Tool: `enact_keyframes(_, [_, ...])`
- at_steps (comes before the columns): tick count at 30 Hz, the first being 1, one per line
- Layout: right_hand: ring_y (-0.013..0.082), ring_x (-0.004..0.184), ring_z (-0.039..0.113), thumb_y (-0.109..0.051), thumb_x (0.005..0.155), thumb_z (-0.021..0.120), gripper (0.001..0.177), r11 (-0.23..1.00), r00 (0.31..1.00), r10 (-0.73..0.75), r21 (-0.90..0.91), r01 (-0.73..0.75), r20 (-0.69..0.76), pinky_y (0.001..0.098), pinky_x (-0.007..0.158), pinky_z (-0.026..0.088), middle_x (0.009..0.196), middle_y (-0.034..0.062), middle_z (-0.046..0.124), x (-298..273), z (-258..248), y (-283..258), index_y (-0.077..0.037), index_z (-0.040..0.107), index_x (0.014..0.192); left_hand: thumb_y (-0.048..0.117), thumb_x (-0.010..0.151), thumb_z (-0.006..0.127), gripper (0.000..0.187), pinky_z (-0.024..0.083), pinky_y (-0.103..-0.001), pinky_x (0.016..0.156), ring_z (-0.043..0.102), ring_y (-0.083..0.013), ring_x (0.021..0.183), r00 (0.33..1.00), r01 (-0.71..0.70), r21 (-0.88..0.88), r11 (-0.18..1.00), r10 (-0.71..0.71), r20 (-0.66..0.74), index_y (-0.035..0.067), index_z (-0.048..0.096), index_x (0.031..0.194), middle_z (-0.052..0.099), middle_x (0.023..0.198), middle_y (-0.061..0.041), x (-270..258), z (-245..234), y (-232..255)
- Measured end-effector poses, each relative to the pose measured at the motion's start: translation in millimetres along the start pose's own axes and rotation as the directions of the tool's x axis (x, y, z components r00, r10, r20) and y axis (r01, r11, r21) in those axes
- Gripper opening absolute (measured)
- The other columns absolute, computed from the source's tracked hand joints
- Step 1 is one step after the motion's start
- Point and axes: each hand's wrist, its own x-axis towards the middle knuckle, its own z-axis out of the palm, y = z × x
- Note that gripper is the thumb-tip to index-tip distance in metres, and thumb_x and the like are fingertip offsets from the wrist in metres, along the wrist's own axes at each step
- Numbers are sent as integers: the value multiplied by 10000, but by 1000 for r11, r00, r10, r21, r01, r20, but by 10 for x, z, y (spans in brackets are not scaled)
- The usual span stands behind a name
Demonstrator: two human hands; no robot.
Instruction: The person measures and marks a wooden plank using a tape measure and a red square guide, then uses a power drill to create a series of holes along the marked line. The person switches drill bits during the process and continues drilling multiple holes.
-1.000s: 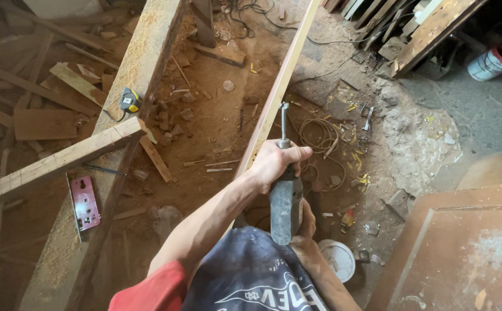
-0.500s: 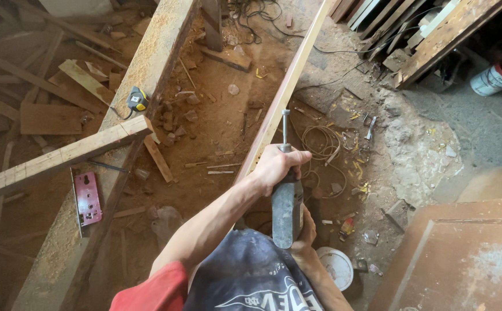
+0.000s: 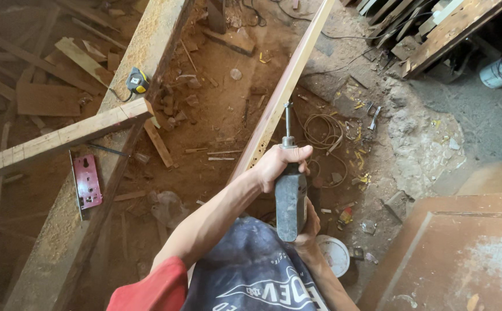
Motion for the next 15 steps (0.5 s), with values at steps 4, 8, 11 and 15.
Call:
enact_keyframes(4, [265, 997, 750, -150, 755, 888, 826, 998, 1000, -19, 60, 19, 13, 357, 898, 608, 1175, 203, 711, 14, -12, 19, 120, 467, 1413, 383, 835, 828, 414, 542, -366, 650, 670, -198, 660, 992, -63, 94, 994, 72, -101, 78, 618, 649, 643, 654, -61, 24, -22, -51])
enact_keyframes(8, [241, 1005, 755, -124, 740, 900, 841, 995, 995, 64, 71, -70, 83, 348, 902, 606, 1175, 187, 726, 11, -47, -24, 108, 468, 1424, 402, 819, 830, 440, 534, -373, 632, 665, -201, 648, 987, -63, 122, 990, 80, -137, 79, 607, 621, 638, 643, -70, 16, -48, -46])
enact_keyframes(11, [240, 1018, 746, -129, 720, 913, 881, 991, 991, 98, 86, -105, 91, 347, 904, 600, 1195, 201, 714, 19, -49, -41, 112, 454, 1432, 406, 815, 831, 443, 537, -379, 633, 657, -205, 642, 985, -44, 105, 993, 61, -161, 76, 610, 620, 643, 654, -86, 11, -41, -30])
enact_keyframes(15, [250, 1056, 746, -164, 748, 915, 894, 992, 993, 79, 91, -87, 82, 363, 931, 603, 1234, 212, 704, -37, -57, 3, 102, 433, 1453, 432, 822, 813, 480, 533, -381, 619, 651, -216, 626, 982, -18, 128, 992, 42, -183, 59, 605, 601, 671, 665, -118, 3, -46, -15])
